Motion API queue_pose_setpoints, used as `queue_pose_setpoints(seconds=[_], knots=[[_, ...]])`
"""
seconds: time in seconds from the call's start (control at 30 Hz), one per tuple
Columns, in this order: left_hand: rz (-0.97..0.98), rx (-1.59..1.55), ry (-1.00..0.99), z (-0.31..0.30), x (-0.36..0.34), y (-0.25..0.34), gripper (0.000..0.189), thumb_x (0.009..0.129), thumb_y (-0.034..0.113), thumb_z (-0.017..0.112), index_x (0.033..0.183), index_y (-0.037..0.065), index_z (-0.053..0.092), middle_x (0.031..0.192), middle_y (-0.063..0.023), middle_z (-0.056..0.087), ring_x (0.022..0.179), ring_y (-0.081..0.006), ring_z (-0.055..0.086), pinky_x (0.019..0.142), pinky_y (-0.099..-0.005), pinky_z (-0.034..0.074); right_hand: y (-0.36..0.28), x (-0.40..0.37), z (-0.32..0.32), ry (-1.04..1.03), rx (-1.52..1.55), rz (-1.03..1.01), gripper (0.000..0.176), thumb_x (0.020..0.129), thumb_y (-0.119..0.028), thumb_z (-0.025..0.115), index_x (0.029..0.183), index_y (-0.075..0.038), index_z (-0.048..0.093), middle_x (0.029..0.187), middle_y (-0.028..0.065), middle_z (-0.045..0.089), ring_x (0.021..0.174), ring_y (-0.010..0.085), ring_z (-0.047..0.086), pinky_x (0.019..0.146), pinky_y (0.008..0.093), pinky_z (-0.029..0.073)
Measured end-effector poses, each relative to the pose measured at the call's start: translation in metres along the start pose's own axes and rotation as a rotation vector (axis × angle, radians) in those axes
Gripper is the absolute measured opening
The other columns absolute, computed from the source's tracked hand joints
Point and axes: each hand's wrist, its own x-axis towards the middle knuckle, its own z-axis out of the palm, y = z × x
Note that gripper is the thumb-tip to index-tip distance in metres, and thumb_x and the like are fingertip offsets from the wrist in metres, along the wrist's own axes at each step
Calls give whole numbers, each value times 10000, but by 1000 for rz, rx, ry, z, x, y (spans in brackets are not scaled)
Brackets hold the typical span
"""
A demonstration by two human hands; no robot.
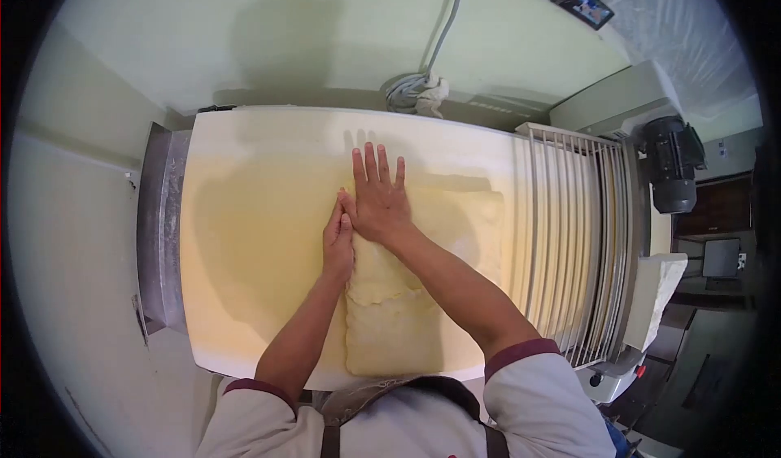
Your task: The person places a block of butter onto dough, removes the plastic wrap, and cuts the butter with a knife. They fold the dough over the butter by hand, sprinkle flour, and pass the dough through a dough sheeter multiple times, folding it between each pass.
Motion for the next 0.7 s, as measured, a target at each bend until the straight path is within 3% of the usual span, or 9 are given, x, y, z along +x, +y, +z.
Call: queue_pose_setpoints(seconds=[0.17, 0.27, 0.5, 0.6, 0.7], knots=[[19, 155, -52, 11, -2, 15, 671, 941, 40, 520, 1493, -28, 145, 1551, -162, 212, 1418, -217, 237, 1149, -334, 218, 57, -18, -30, 5, -223, 192, 806, 932, -506, 420, 1500, -8, 139, 1563, 212, 132, 1460, 367, 43, 1133, 599, 19], [20, 187, -40, 13, -1, 10, 764, 871, -7, 572, 1497, -23, 134, 1536, -184, 235, 1405, -225, 263, 1135, -340, 247, 56, -20, -24, 9, -160, 165, 799, 935, -496, 424, 1500, -6, 142, 1565, 212, 115, 1457, 380, 43, 1131, 600, 29], [34, 242, -33, 14, -5, 14, 802, 847, -37, 594, 1505, 4, 137, 1511, -182, 289, 1376, -225, 317, 1118, -324, 278, 66, -24, -20, 23, -102, 141, 813, 931, -503, 431, 1499, 0, 140, 1569, 207, 108, 1460, 370, 35, 1139, 584, 11], [59, 264, -39, 12, -1, 12, 796, 852, -23, 592, 1506, 10, 140, 1509, -183, 297, 1373, -225, 323, 1117, -326, 281, 112, -46, -43, -1, -226, 237, 820, 931, -522, 418, 1497, 4, 144, 1572, 197, 110, 1463, 355, 33, 1140, 583, 6], [58, 273, -20, 16, 4, 7, 786, 857, -14, 582, 1510, 24, 146, 1518, -175, 288, 1382, -225, 309, 1120, -331, 276, 119, -43, -38, 26, -183, 234, 829, 931, -528, 411, 1499, 5, 129, 1573, 199, 102, 1467, 338, 30, 1143, 575, -12]])
